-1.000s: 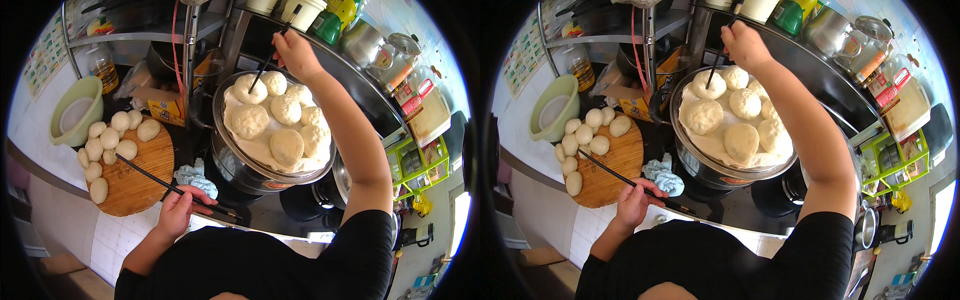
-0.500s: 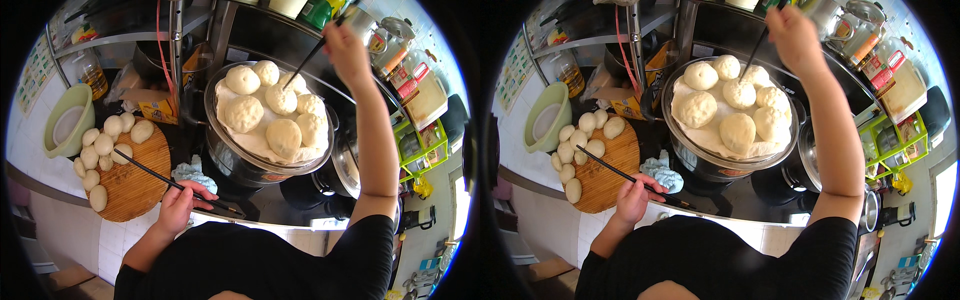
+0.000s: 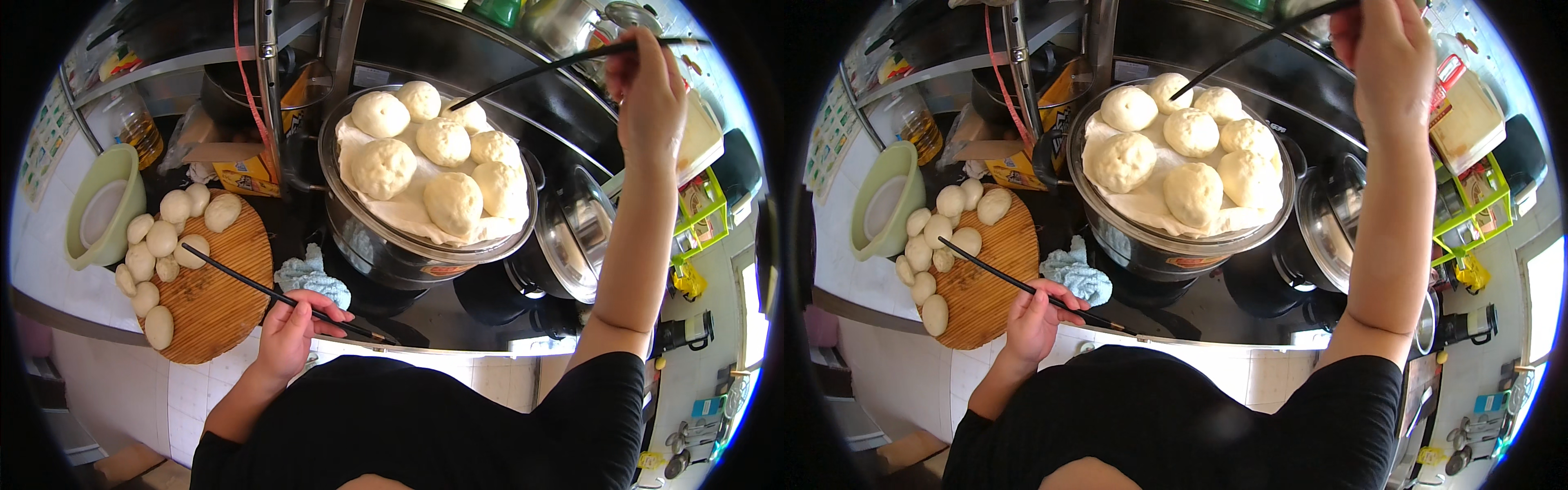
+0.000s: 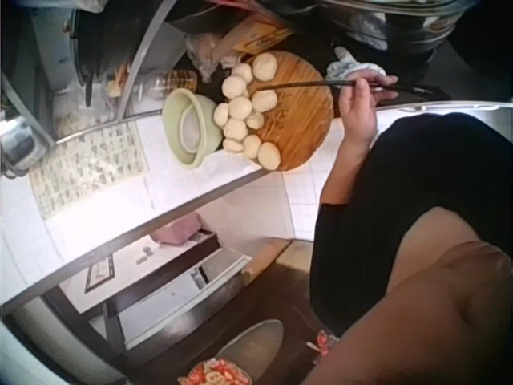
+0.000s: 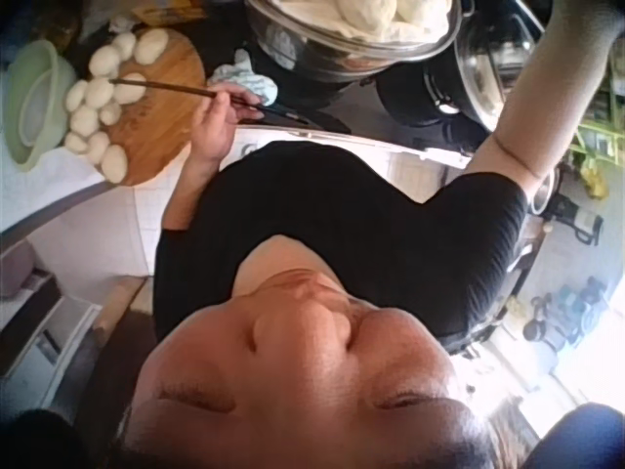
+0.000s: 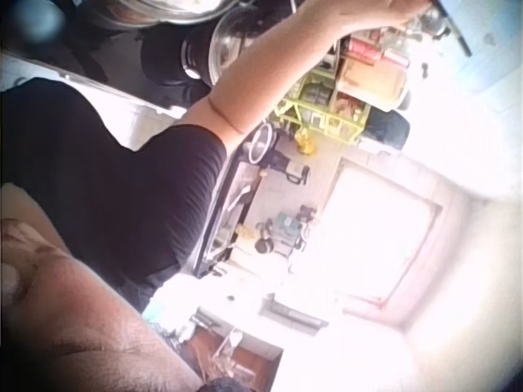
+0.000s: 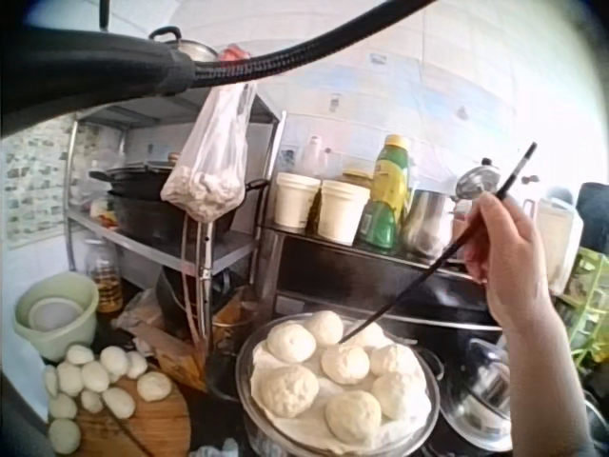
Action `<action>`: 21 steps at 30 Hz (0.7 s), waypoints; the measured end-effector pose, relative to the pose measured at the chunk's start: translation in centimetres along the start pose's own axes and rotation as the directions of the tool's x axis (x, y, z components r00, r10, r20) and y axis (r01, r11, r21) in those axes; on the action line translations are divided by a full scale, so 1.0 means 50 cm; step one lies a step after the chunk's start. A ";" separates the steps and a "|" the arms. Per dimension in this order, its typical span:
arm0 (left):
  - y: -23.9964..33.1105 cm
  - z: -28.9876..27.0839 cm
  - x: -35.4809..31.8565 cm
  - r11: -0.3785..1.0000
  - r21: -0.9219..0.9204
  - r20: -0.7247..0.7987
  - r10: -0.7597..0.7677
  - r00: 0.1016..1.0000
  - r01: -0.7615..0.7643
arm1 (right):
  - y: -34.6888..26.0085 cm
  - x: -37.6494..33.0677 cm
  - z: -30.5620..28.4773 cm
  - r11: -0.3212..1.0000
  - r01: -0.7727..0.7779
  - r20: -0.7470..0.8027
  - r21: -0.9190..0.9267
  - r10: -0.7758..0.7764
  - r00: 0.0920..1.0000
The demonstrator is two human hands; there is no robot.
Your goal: The person washes their hands and dries a pair of chopsticks. They then use the chopsticks to transfer raw dough buns from a wooden board into a multi-tiered steamer on the stove. The person arranges the buns inside the steamer and closes the lid.
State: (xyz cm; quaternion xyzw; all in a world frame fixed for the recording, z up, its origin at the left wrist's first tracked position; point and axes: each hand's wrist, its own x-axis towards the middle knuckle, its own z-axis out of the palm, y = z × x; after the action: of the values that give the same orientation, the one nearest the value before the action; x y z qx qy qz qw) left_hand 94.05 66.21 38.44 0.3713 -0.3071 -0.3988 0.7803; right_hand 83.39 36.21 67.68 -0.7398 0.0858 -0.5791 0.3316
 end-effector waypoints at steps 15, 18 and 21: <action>-0.023 0.053 0.011 0.998 -0.004 0.021 0.065 0.998 -0.064 | 0.119 -0.394 -0.193 0.744 0.535 0.259 -0.401 -0.468 0.845; -0.026 0.070 0.014 0.999 0.027 0.068 0.021 0.997 -0.023 | 0.061 -0.460 -0.191 0.789 0.323 0.244 -0.523 -0.224 0.944; -0.043 0.109 0.034 0.999 0.020 0.135 -0.030 0.990 0.028 | 0.092 -0.477 -0.195 0.760 0.542 -0.172 -0.360 -0.625 0.761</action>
State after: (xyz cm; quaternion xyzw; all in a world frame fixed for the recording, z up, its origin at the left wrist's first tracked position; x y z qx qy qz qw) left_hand 89.82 62.08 39.87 0.3550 -0.3573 -0.4316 0.7484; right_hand 68.14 41.06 46.97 -0.6787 -0.0217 -0.7341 0.0051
